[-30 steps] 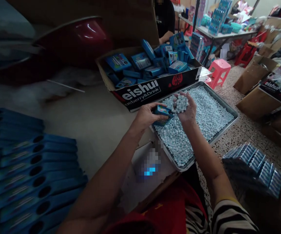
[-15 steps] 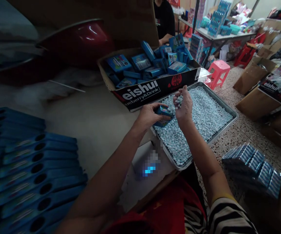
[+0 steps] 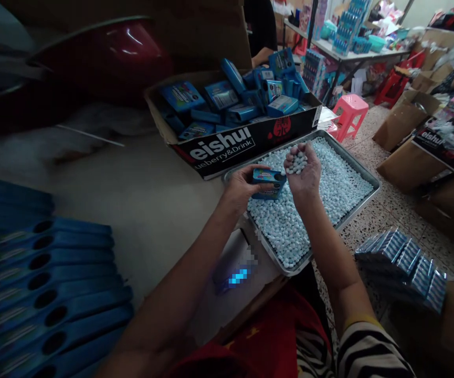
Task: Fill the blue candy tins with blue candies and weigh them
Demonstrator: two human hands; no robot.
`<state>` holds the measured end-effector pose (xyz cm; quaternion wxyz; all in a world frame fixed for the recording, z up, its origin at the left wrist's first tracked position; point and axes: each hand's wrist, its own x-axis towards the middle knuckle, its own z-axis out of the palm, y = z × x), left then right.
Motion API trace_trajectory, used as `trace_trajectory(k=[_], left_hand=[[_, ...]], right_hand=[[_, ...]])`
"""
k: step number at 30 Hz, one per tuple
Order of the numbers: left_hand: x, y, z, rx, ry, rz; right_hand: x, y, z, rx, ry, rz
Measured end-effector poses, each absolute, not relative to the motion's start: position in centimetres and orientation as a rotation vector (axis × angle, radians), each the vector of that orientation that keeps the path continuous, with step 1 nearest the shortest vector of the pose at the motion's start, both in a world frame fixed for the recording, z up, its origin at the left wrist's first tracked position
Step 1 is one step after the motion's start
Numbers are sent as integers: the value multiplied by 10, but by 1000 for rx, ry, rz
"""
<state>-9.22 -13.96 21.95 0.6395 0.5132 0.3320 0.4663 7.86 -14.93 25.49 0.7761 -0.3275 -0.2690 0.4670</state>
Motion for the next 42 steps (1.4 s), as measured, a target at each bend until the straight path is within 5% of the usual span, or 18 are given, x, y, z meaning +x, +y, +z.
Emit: trace_trajectory(k=[10,27,34,42], left_hand=[[-98,-146,232,1331,815,1103],[-106,-149,233,1410,919,1154],[-108,-143,216,1089,660,1146],[-108,-150,212,1138,717,1102]], right_hand=[[55,-160,255,-874,-775,808],[31,-169,286,-782,-768,943],[71,-170,268,-832,-875,786],[123,-235,195,-1750,-2185,281]])
